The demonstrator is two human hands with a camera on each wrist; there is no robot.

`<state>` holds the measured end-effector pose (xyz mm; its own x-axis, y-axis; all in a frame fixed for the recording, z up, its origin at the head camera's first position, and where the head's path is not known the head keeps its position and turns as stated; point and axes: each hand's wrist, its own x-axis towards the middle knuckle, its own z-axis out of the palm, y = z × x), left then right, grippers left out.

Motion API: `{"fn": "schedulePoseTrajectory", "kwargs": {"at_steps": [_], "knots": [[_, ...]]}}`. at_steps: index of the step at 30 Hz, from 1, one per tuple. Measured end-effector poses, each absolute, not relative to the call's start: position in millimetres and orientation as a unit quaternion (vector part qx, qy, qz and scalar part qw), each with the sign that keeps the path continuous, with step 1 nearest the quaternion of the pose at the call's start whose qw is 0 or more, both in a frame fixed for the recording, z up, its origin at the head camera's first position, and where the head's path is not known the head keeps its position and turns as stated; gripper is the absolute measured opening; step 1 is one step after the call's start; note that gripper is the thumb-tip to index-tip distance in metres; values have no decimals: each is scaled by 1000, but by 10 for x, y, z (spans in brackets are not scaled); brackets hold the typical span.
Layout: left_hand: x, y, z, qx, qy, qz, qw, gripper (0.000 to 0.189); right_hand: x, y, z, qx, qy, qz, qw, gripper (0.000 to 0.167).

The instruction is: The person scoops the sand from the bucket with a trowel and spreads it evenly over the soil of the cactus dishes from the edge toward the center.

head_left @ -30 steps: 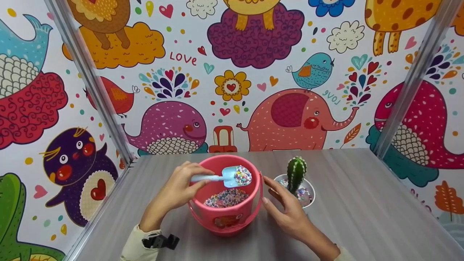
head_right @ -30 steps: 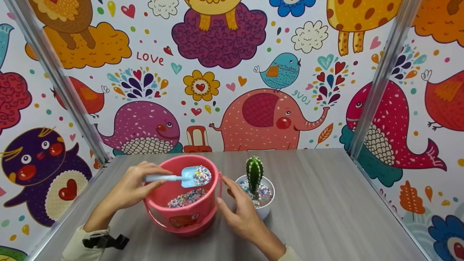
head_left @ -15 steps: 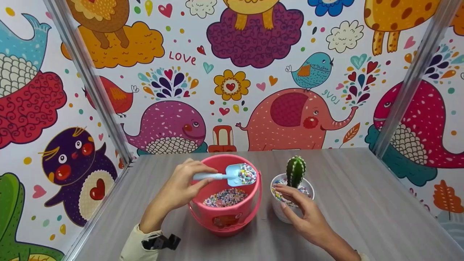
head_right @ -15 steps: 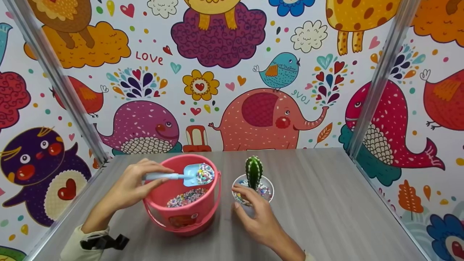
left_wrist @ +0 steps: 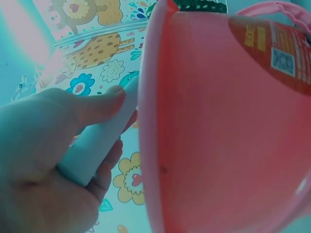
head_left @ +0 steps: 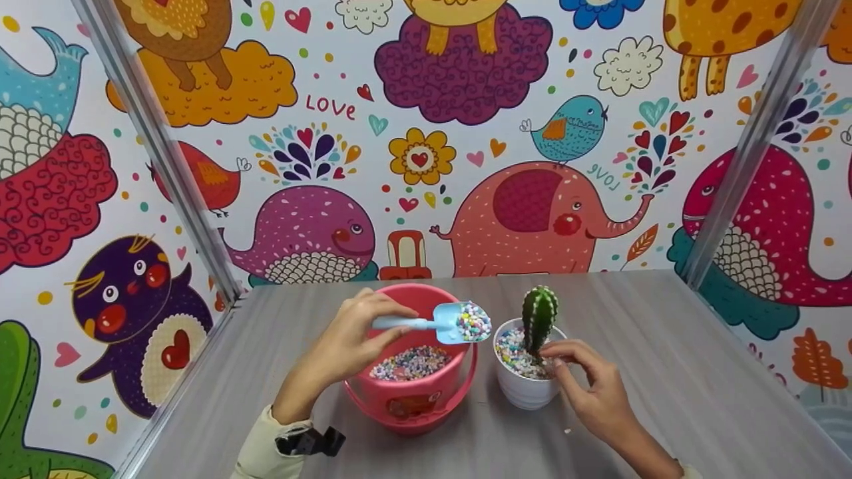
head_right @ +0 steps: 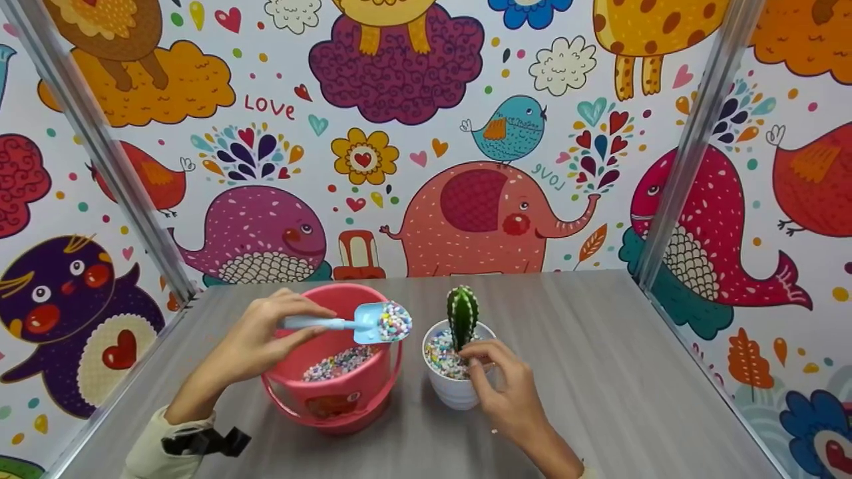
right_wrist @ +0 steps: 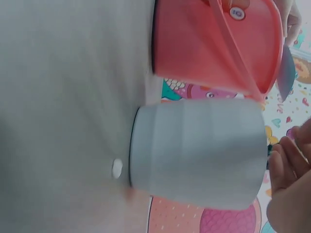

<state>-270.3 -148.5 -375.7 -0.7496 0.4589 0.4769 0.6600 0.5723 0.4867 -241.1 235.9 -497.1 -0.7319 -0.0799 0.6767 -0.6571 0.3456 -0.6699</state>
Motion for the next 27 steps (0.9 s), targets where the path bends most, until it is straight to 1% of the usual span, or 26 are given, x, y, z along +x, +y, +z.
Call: {"fn": "schedulePoseTrajectory", "kwargs": {"at_steps": [6,9,12,17,20,23,27], "knots": [[-2746,-1343,-3768,-339,-868,-330,152,21,-2546,2481,-5056,207,-769,501,339,28],[-2767,-1277,-3784,-350,-865,-323,157,21,-2611,2524,-5097,195,-781,484,344,31],[-2776,-1222,-3801,-350,-867,-321,154,21,-2639,2553,-5130,177,-805,477,304,42],[-2777,-1148,-3812,-344,-871,-323,137,21,-2621,2566,-5149,140,-849,472,193,61],[-2778,-1108,-3803,-344,-873,-320,131,22,-2614,2574,-5158,129,-864,465,143,75],[-2771,-1070,-3787,-346,-875,-313,132,23,-2614,2583,-5170,127,-870,462,116,86],[-2748,-1007,-3751,-347,-879,-298,134,23,-2608,2586,-5182,127,-876,456,97,98]]}}
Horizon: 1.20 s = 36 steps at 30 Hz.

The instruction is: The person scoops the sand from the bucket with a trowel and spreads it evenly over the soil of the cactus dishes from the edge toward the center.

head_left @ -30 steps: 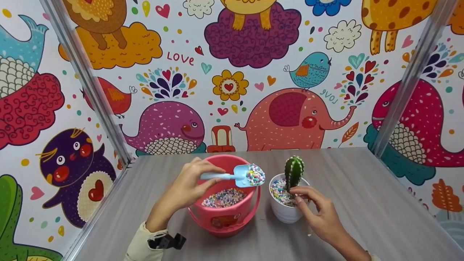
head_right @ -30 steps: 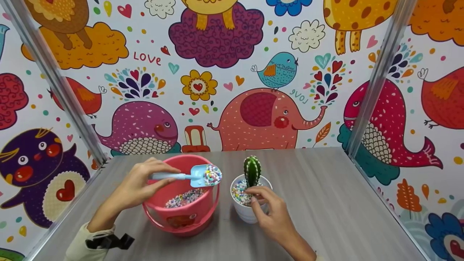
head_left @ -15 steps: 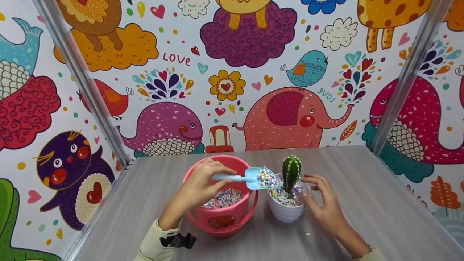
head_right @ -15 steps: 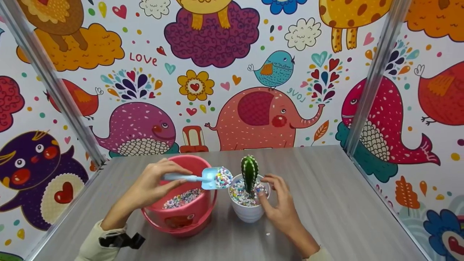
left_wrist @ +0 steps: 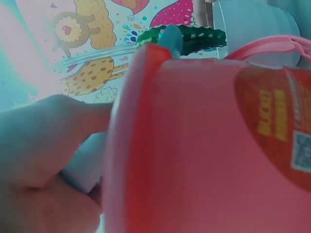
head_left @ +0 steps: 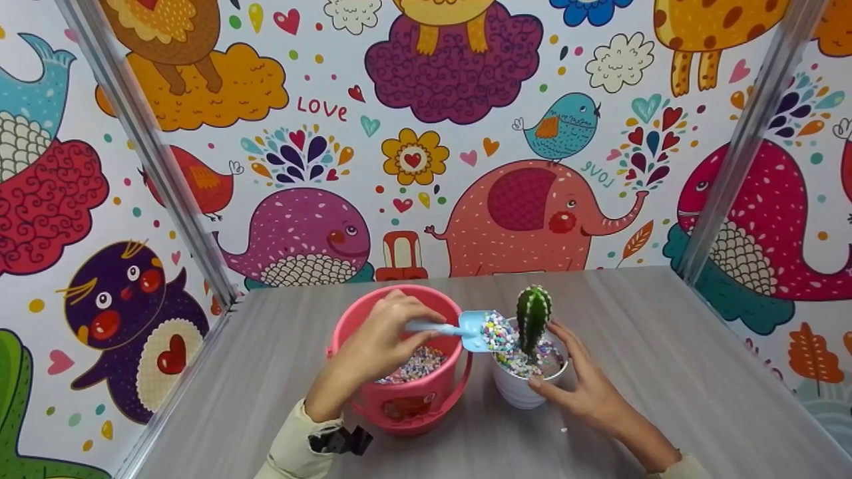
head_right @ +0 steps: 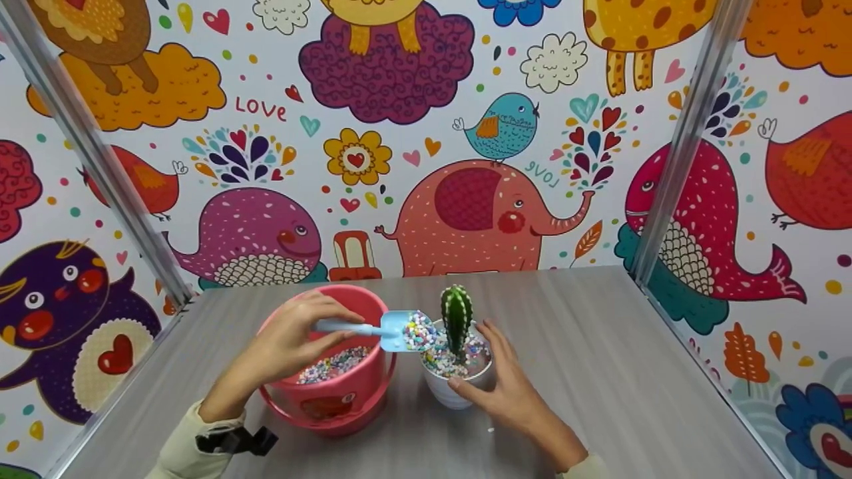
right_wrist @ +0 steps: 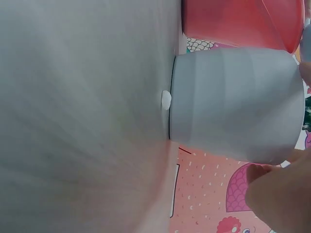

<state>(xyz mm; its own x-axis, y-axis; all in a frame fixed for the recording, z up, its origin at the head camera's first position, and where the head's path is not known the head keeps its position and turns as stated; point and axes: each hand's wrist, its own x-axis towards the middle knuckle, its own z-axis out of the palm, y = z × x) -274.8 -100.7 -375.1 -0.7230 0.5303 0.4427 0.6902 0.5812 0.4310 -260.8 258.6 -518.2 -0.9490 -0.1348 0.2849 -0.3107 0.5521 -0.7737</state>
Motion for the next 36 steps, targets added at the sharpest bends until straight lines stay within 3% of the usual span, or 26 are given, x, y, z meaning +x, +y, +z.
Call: {"fn": "schedulePoseTrajectory", "kwargs": {"at_steps": [5,23,33,36], "knots": [[-2719,-917,-3706,-343,-888,-276,132,22,-2593,2578,-5182,121,-876,459,84,107],[-2723,-791,-3696,-342,-896,-252,129,21,-2503,2426,-5162,74,-882,436,166,113],[-2725,-776,-3696,-335,-899,-253,129,21,-2512,2469,-5159,117,-884,435,125,119],[-2719,-775,-3691,-338,-897,-252,135,22,-2506,2460,-5159,105,-885,433,135,119]]}}
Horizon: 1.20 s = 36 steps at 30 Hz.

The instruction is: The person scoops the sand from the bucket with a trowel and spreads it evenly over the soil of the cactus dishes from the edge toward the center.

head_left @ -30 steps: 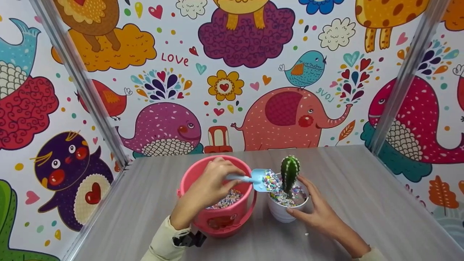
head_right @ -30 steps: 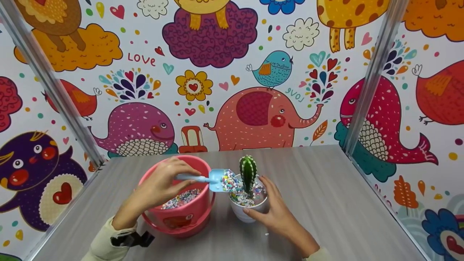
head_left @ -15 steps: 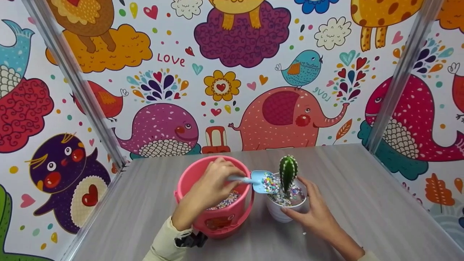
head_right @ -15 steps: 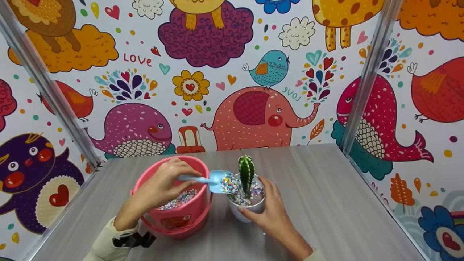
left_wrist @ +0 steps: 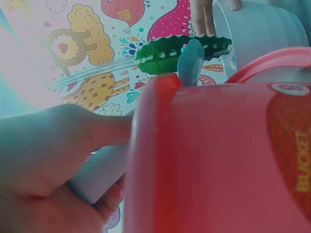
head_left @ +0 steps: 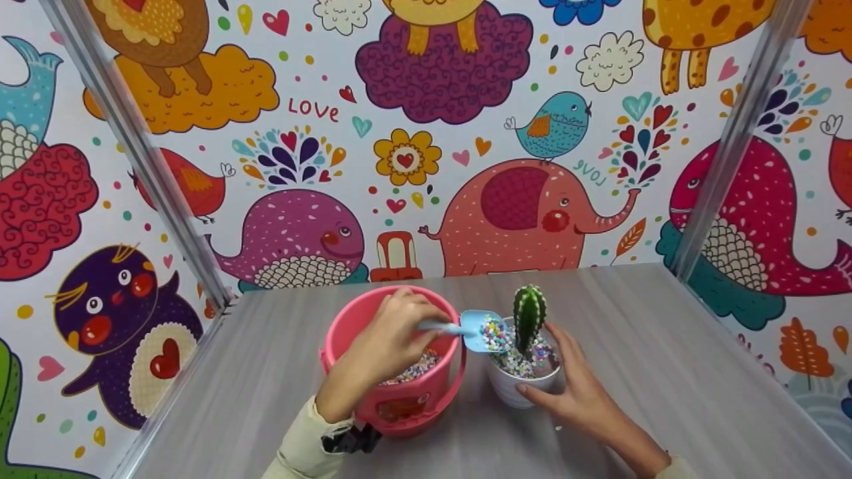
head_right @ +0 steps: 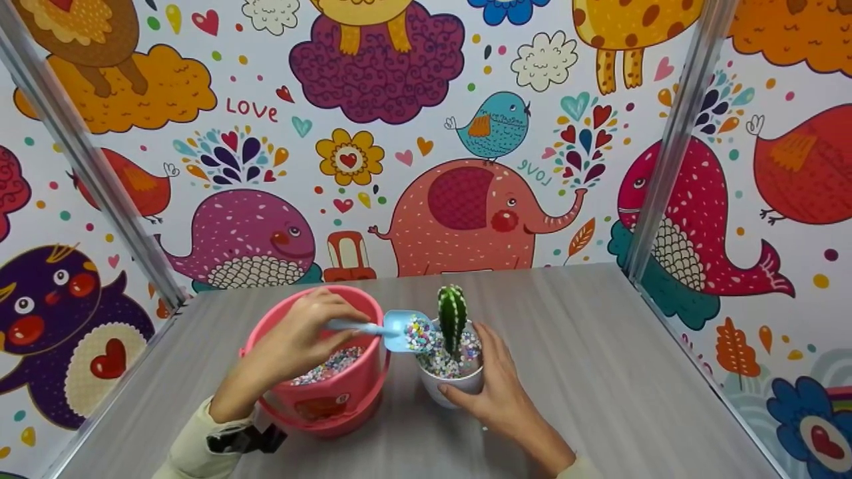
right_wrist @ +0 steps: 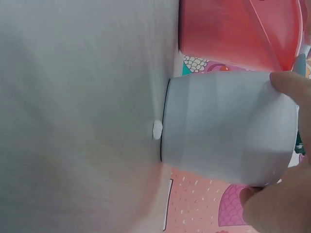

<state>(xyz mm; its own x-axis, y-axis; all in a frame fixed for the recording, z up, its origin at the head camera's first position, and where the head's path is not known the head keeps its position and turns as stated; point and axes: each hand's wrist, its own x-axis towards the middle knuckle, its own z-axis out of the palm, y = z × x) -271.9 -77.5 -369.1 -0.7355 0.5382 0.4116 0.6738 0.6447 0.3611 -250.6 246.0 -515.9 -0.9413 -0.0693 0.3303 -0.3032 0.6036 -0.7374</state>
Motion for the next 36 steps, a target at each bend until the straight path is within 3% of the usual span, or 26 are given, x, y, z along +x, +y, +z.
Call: {"fn": "schedulePoseTrajectory", "kwargs": {"at_steps": [8,18,26,36], "knots": [[-2704,-759,-3680,-347,-893,-250,142,24,-2480,2381,-5177,66,-896,402,179,127],[-2673,-715,-3663,-347,-897,-235,141,24,-2510,2458,-5084,71,-903,415,88,126],[-2671,-705,-3665,-348,-897,-231,145,25,-2484,2390,-5098,58,-903,411,112,130],[-2661,-706,-3668,-339,-900,-227,154,28,-2480,2463,-5042,103,-905,405,79,124]]}}
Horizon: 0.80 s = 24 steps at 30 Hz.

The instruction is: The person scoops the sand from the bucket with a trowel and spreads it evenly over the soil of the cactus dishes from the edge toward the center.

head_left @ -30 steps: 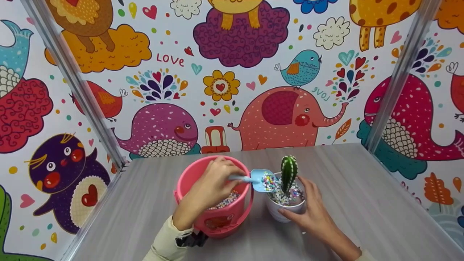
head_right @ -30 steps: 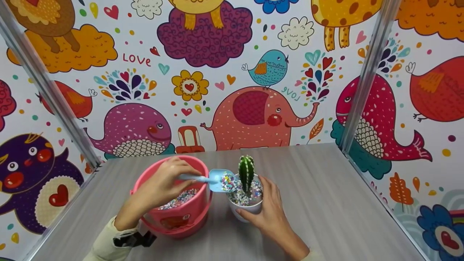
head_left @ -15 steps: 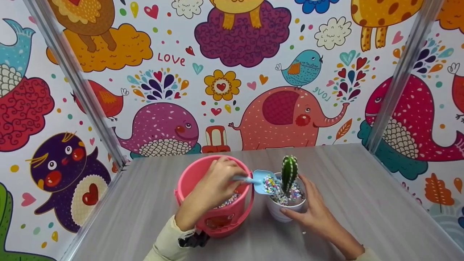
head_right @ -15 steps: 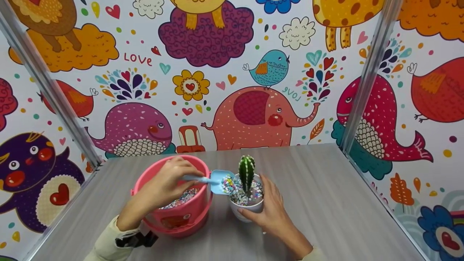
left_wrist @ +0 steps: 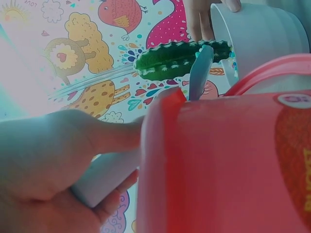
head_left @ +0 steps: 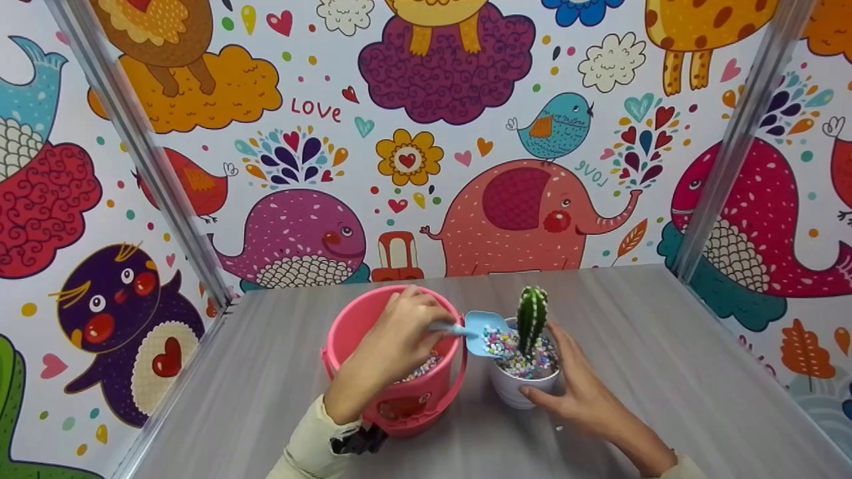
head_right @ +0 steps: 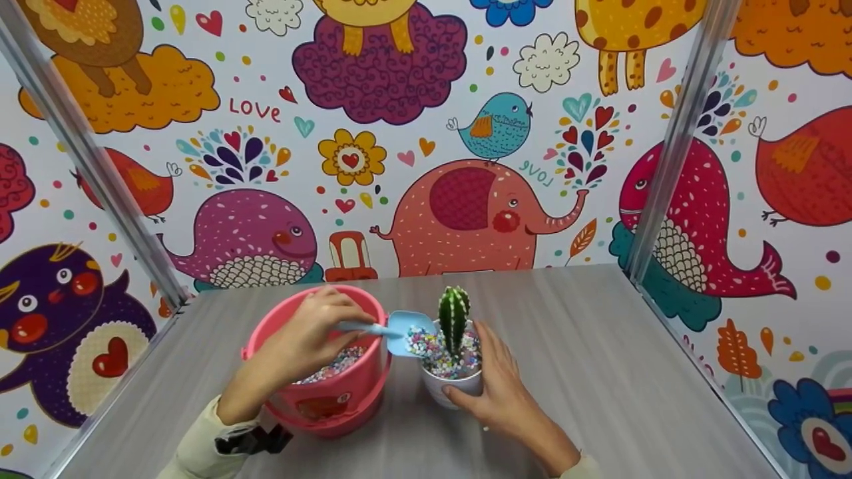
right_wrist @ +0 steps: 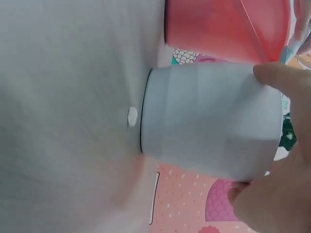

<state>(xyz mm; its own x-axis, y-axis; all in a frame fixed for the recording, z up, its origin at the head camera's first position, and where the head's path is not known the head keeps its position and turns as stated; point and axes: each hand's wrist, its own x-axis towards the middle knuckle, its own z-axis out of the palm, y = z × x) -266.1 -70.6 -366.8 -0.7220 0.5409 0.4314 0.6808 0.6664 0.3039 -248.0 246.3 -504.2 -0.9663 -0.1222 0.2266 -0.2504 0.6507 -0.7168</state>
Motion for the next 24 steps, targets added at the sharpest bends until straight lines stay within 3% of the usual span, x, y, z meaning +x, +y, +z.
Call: {"fn": "schedulePoseTrajectory", "kwargs": {"at_steps": [8,17,24], "knots": [[-2661,-681,-3665,-333,-902,-219,164,27,-2439,2375,-5110,86,-910,374,159,125],[-2651,-691,-3669,-335,-901,-218,170,27,-2457,2512,-5054,141,-902,398,94,120],[-2634,-690,-3666,-333,-902,-216,171,29,-2451,2420,-5075,117,-907,384,128,121]]}}
